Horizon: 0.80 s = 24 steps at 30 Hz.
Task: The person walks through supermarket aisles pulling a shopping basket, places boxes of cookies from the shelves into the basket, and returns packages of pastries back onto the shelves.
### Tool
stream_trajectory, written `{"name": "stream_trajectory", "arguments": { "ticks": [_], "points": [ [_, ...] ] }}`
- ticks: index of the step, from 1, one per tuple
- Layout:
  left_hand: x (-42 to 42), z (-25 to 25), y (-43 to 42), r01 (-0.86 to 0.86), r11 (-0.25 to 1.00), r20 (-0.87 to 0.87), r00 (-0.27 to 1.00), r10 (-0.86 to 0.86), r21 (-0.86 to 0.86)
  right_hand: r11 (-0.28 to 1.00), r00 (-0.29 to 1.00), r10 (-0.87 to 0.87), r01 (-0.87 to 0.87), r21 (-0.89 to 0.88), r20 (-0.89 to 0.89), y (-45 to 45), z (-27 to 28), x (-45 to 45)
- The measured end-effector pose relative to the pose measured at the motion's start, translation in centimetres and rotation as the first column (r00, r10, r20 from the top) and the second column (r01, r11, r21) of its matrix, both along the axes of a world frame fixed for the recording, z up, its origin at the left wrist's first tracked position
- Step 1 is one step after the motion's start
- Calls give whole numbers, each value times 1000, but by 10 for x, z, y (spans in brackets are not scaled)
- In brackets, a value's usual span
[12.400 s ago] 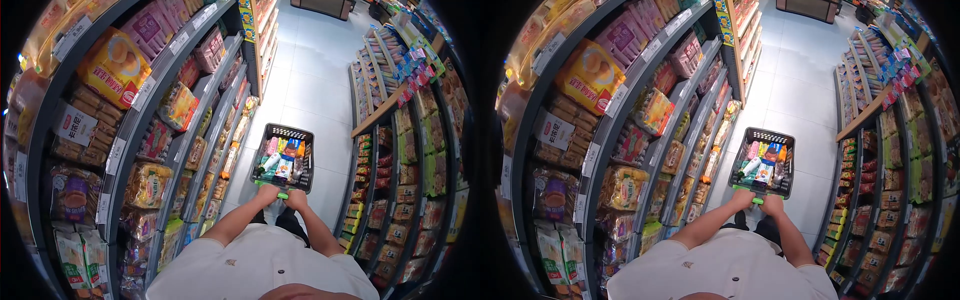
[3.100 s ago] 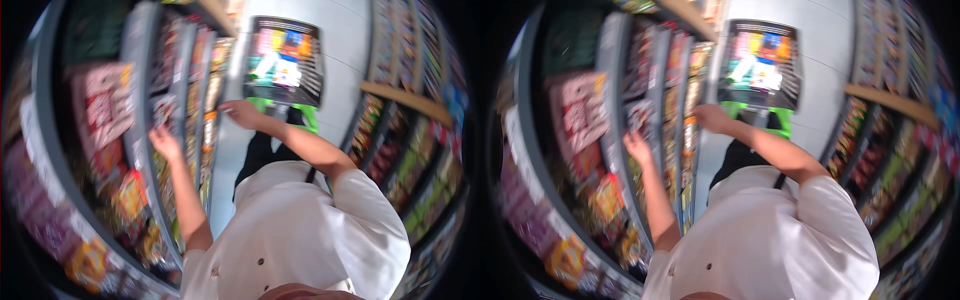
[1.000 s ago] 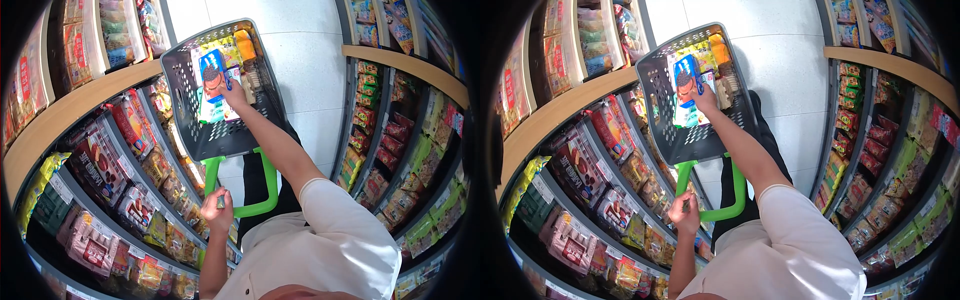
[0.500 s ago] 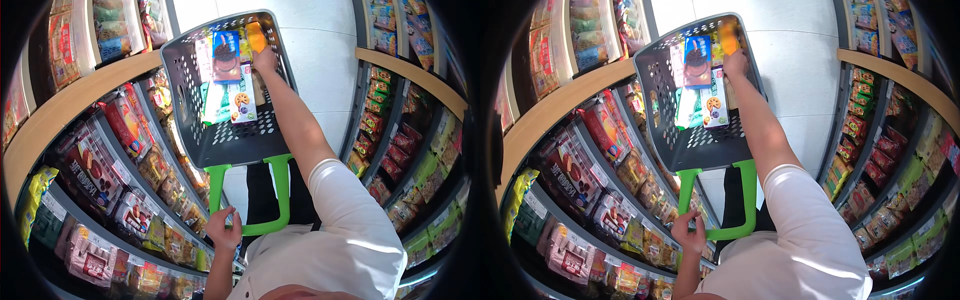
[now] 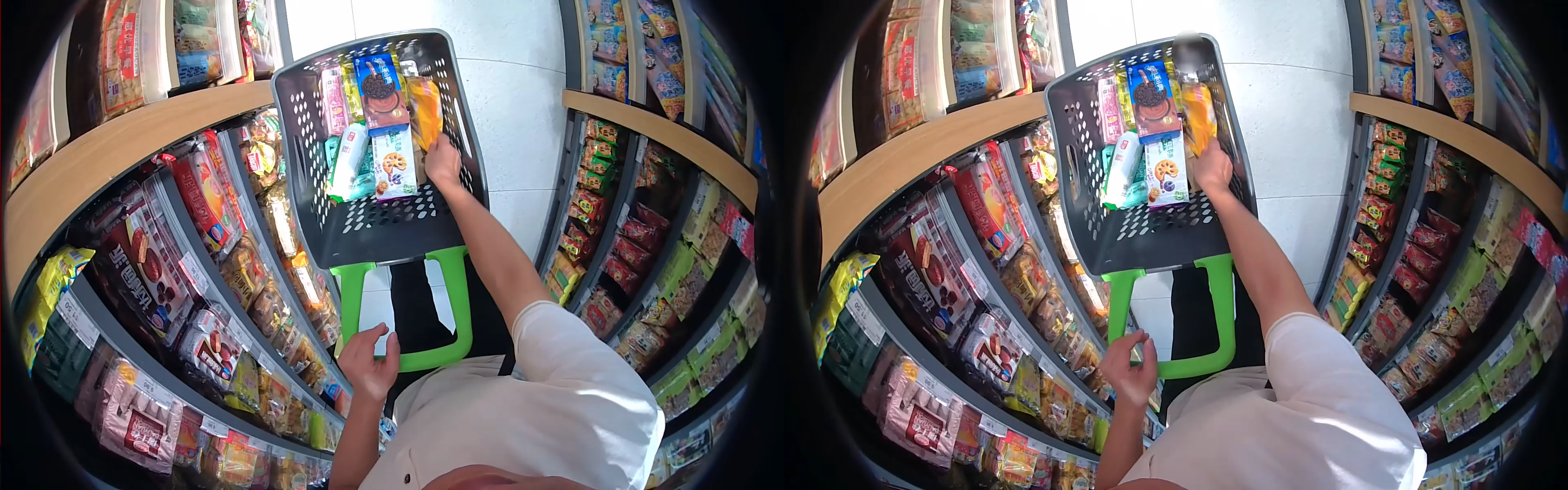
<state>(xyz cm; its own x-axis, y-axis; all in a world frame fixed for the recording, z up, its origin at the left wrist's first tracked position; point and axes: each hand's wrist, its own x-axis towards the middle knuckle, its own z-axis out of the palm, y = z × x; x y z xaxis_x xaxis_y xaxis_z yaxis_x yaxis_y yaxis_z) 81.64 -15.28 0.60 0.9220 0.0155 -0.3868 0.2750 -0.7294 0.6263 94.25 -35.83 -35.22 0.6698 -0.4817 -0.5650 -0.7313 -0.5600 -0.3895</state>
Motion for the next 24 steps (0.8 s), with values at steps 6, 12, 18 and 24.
{"name": "stream_trajectory", "arguments": {
  "ticks": [6,12,18,24],
  "points": [
    [1,0,2,18,1000,7,1000,-18,2,995,993,-92,90,-33,-74,0,-29,-34],
    [2,0,2,2,1000,11,1000,-2,-14,998,989,-59,61,-8,139,0,-16,-21],
    [-1,-2,0,24,1000,36,999,-25,7,989,837,138,-93,-111,530,11,-15,41],
    [-5,-4,-5,40,998,11,999,-40,41,949,923,310,-286,-132,230,21,-3,59]
  ]
}}
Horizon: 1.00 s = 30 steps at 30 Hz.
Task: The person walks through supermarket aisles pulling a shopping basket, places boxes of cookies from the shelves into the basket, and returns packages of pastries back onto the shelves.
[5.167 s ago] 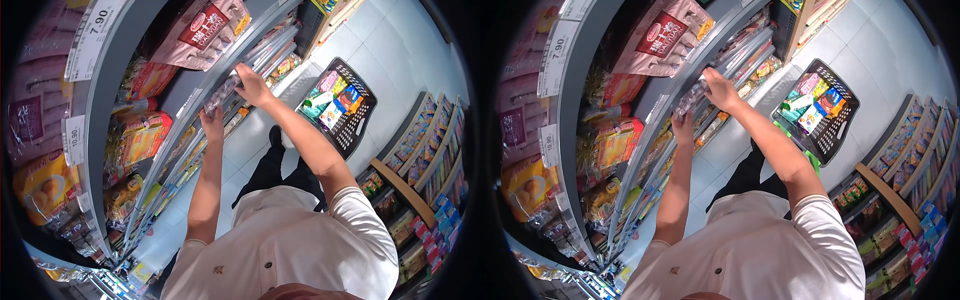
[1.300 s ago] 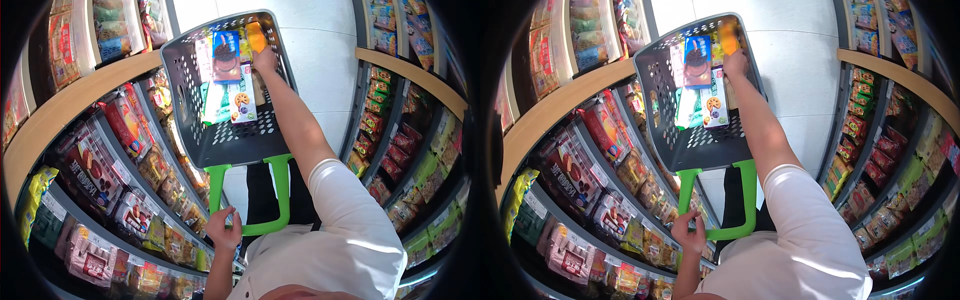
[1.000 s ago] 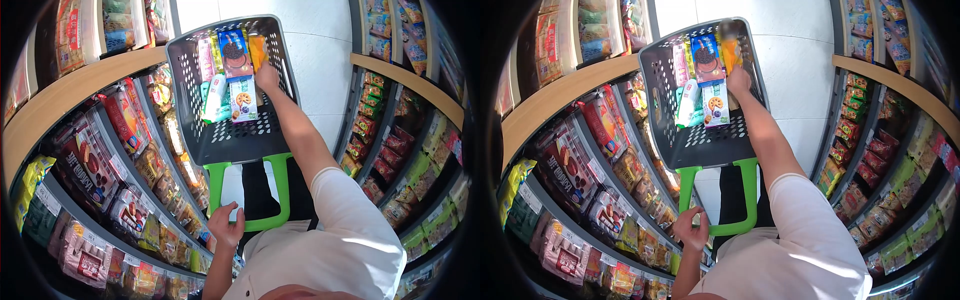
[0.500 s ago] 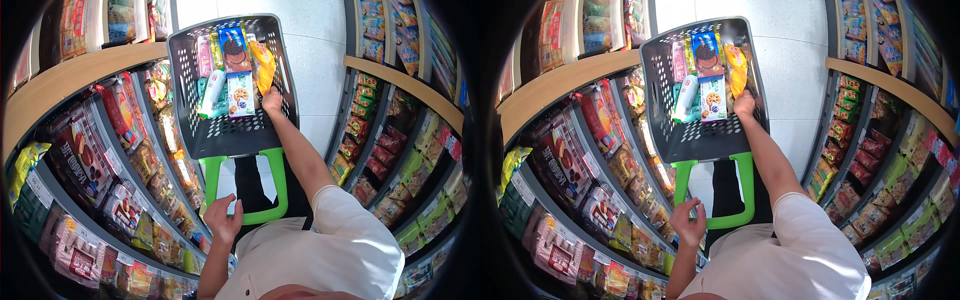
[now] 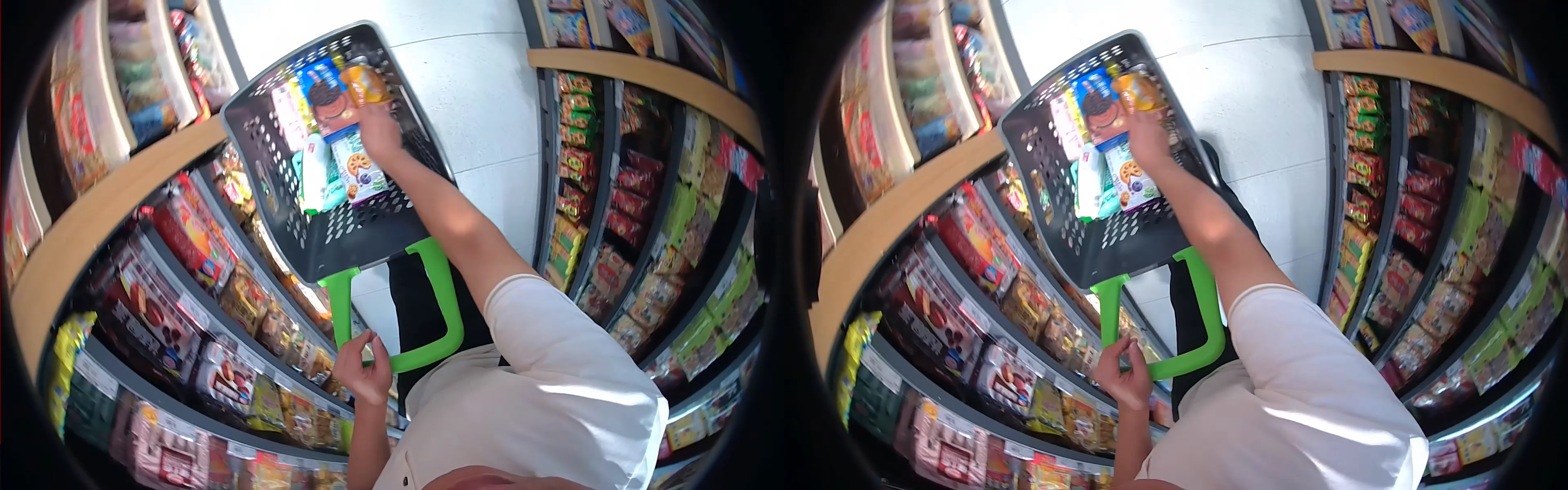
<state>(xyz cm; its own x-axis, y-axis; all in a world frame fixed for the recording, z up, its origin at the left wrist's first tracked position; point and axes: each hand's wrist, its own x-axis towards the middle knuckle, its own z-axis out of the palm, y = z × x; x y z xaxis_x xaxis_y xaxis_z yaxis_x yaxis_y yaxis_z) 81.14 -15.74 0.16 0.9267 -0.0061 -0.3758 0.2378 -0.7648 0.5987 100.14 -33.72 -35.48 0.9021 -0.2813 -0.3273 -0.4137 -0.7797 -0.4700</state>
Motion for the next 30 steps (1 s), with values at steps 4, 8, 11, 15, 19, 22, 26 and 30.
{"name": "stream_trajectory", "arguments": {
  "ticks": [4,8,11,15,19,22,26,30],
  "points": [
    [-10,-3,-3,-65,997,-81,994,67,30,999,999,9,-11,34,52,11,4,14],
    [-1,1,-13,-62,998,-112,992,62,5,997,997,26,-31,66,72,10,7,19],
    [0,2,-19,-120,993,-139,983,119,1,994,996,81,-84,71,43,6,11,21],
    [-1,-2,-17,-110,994,-131,986,108,-9,990,994,108,-110,92,27,4,11,24],
    [4,3,-20,-87,996,-123,989,88,14,990,996,89,-88,107,3,-3,10,23],
    [-2,-1,-14,-106,994,-135,985,107,14,994,997,-16,25,109,-81,-14,13,24],
    [-3,-3,-11,-72,997,-104,992,75,28,999,1000,-1,0,51,28,-22,21,25],
    [2,-2,-16,-32,999,8,999,31,25,988,998,-29,19,154,62,-24,45,18]
  ]
}}
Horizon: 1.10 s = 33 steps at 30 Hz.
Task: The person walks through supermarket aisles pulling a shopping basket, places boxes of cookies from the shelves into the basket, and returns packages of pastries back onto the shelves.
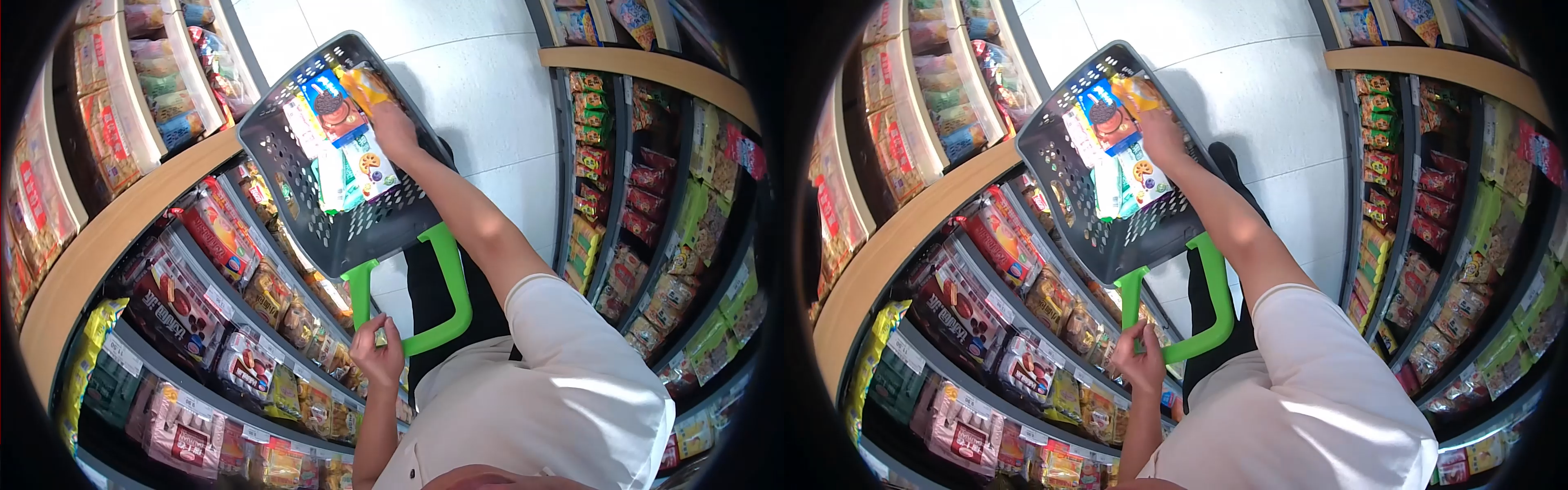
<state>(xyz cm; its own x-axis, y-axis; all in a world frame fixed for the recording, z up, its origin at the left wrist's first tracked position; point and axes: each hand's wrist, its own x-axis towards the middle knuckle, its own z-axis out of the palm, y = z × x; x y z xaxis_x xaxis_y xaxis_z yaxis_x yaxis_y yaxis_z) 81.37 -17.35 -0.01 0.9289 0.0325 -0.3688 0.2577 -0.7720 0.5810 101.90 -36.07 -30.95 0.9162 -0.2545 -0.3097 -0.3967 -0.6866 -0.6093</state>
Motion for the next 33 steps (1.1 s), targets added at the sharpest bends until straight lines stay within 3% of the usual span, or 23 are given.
{"name": "stream_trajectory", "arguments": {
  "ticks": [1,3,8,10,14,15,22,26,28,30,31,33],
  "points": [
    [4,1,-1,15,1000,31,999,-15,8,1000,1000,8,-8,2,12,-3,2,0],
    [5,2,-2,9,1000,57,998,-9,8,983,977,-180,175,-49,-118,-3,-3,-5],
    [3,2,-1,21,1000,80,997,-20,-7,989,984,-150,148,-26,-98,10,-16,-27],
    [3,1,-1,7,1000,109,994,-5,-21,954,863,-233,292,66,-447,11,-19,-48],
    [-1,1,0,-3,1000,88,996,5,-23,955,883,-27,162,250,-468,23,-33,-97],
    [-2,0,1,9,1000,96,995,-7,-18,800,798,30,342,494,-602,23,-33,-98],
    [-2,0,1,34,999,94,995,-34,9,895,813,-32,282,345,-581,46,-39,-94],
    [-7,-5,6,33,999,94,995,-33,-2,831,807,-76,376,411,-586,50,-39,-97],
    [-9,-6,8,24,1000,52,998,-24,-5,756,756,-57,460,466,-652,48,-33,-93],
    [-9,-6,9,33,999,48,998,-33,-5,571,678,9,600,560,-735,43,-24,-94],
    [-9,-6,9,39,999,46,998,-39,-6,571,677,7,602,559,-736,41,-19,-97],
    [-9,-7,9,42,999,38,998,-42,-6,619,812,-133,516,593,-568,39,-14,-101]
  ]
}}
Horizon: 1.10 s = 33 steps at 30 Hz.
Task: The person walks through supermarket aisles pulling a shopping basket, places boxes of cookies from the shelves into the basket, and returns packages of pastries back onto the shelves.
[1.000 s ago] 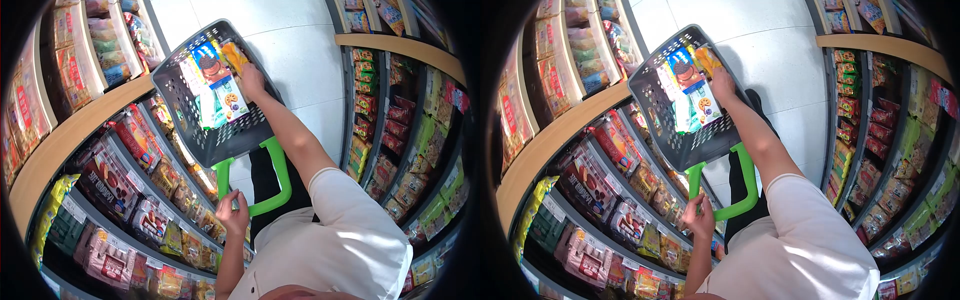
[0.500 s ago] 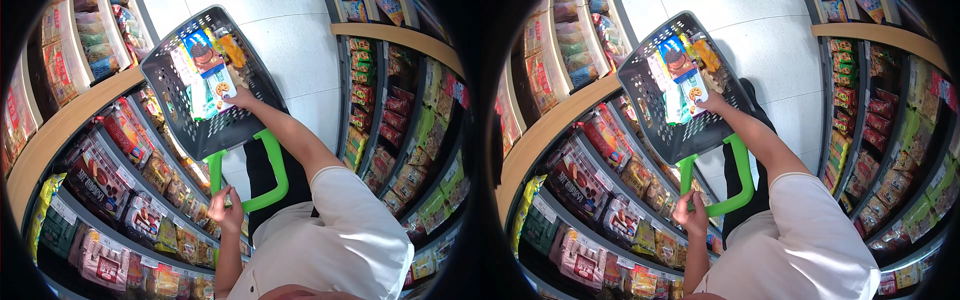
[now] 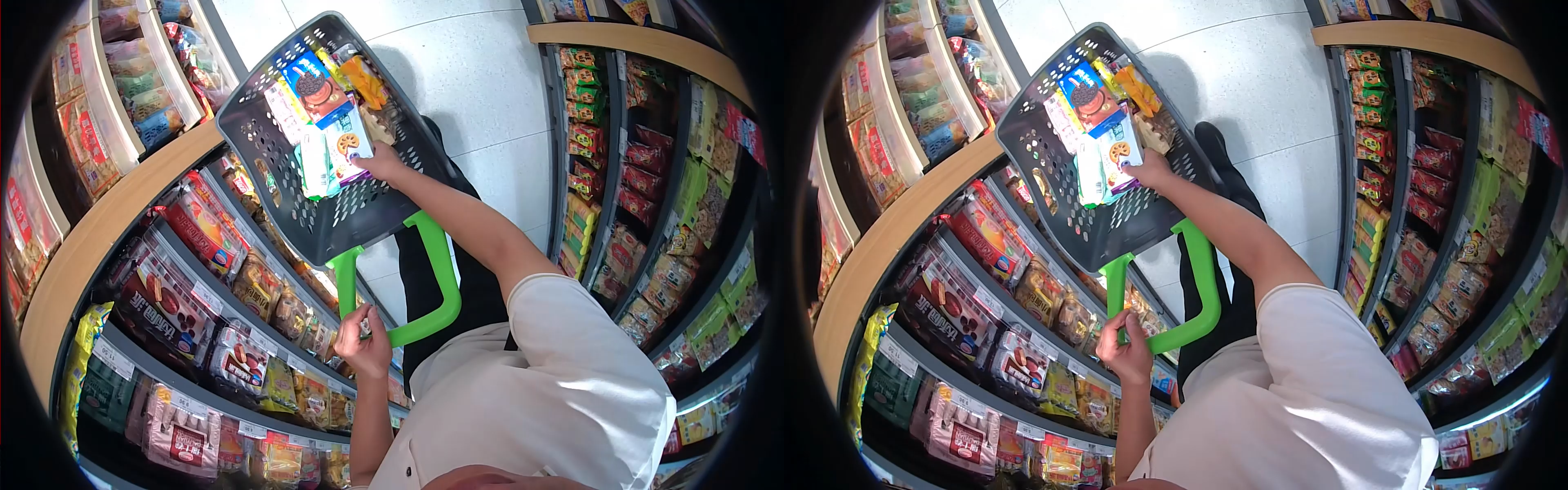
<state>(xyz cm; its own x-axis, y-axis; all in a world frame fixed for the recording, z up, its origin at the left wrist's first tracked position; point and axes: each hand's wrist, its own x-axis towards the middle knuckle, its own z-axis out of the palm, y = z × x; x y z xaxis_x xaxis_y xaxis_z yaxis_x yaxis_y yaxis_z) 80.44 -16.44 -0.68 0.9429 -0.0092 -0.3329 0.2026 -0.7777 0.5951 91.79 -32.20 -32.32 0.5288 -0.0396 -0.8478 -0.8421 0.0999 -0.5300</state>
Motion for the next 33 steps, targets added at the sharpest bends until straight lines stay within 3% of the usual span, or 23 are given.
{"name": "stream_trajectory", "arguments": {
  "ticks": [1,3,5,7,8,11,13,16,20,23,25,26,27,29,31,33],
  "points": [
    [0,0,0,2,1000,-8,1000,-2,1,1000,1000,-2,2,0,-1,-1,0,2],
    [-2,5,-2,-78,997,-90,993,79,11,963,991,109,-87,-255,73,-2,-2,3],
    [-2,4,-3,-158,987,-172,972,160,27,952,988,113,-79,-296,100,5,-22,1],
    [-1,0,0,-5,1000,-18,1000,5,-1,993,994,-80,85,-76,68,14,-44,3],
    [-2,0,1,-4,1000,-22,1000,4,2,983,984,-181,181,45,-2,12,-27,11],
    [-5,0,0,-48,999,-83,995,47,-1,929,937,-317,338,151,-143,17,14,22],
    [-4,1,1,-64,998,-99,993,62,-16,959,950,-234,261,114,-208,26,27,17],
    [-3,3,4,-50,999,-127,991,51,7,885,942,-157,267,382,-296,19,59,5],
    [9,8,-6,-61,998,-38,997,61,-6,887,954,-108,219,407,-278,0,83,-11],
    [11,10,-8,-86,996,-47,995,85,-24,946,984,-50,102,307,-173,-16,99,-13],
    [11,11,-7,-88,996,-47,995,88,-11,984,999,21,-25,176,28,-18,97,-12],
    [11,12,-7,-79,997,-51,996,79,3,961,996,-8,-18,277,91,-16,81,-7],
    [12,11,-6,-86,996,-46,995,86,6,973,993,84,-101,207,88,-19,91,11],
    [14,10,-5,-34,999,29,999,35,-25,987,944,131,-153,48,303,0,24,19],
    [12,9,-5,-35,999,31,999,36,-10,981,924,192,-188,-44,330,6,9,51],
    [11,9,-4,-40,999,27,999,40,4,980,959,143,-172,100,245,8,14,77]
  ]
}}
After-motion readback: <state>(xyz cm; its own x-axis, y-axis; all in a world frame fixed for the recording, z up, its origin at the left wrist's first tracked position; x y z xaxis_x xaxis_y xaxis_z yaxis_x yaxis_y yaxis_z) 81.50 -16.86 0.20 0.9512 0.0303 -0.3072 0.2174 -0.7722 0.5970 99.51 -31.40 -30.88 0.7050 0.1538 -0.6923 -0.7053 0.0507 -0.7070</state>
